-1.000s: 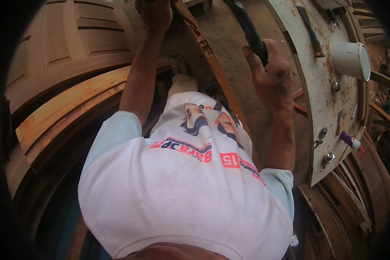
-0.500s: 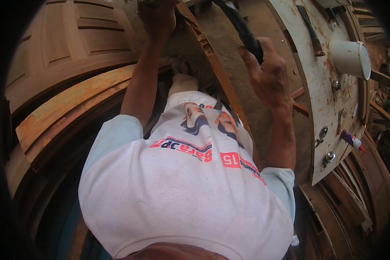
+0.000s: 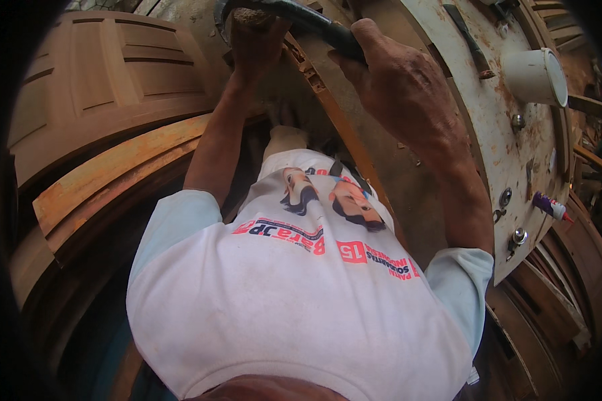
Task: The person chisels a wooden door frame using a hammer and a chisel while it rests against a workbench.
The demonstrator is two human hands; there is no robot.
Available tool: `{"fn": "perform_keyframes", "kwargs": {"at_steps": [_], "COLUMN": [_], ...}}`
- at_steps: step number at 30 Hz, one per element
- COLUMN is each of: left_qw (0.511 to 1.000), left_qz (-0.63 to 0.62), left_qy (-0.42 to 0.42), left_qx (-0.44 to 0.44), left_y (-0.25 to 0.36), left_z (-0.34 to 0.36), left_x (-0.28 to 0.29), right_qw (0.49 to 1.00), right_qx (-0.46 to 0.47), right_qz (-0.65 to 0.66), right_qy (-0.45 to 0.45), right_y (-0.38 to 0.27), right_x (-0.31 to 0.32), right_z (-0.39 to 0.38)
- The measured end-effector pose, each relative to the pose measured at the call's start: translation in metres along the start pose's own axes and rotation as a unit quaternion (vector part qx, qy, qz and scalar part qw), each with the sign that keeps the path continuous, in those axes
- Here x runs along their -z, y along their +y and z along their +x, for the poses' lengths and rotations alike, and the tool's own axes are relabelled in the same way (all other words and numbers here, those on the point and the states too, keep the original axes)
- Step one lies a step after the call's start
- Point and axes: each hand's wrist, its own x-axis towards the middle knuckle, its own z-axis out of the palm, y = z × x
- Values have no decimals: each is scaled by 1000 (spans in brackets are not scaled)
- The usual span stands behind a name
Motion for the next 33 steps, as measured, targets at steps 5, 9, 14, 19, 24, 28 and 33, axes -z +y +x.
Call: {"fn": "perform_keyframes", "kwargs": {"at_steps": [5, 9, 14, 19, 24, 28, 33], "left_qw": [997, 985, 960, 991, 989, 990, 977], "left_qz": [-54, -121, 258, 4, -24, 30, 98], "left_qy": [18, 29, -72, -19, 30, 59, 72], "left_qx": [58, 123, -86, 132, 140, 122, 173], "left_y": [-10, 10, -13, -8, 4, -11, -20], "left_z": [-6, -11, -6, 1, 3, 7, 5], "left_x": [-2, -4, 33, 29, 24, 23, 21], "right_qw": [988, 999, 999, 998, 995, 996, 994], "right_qx": [0, -21, -26, -48, -84, -82, -91], "right_qz": [65, -31, 9, 43, 46, 42, 52], "right_qy": [142, -5, -31, -13, -11, 1, -5], "right_y": [-7, 20, 14, 16, 22, 24, 27], "right_x": [13, -14, -10, -12, -18, -20, -19], "right_z": [11, 5, 5, -1, -7, -9, -12]}}
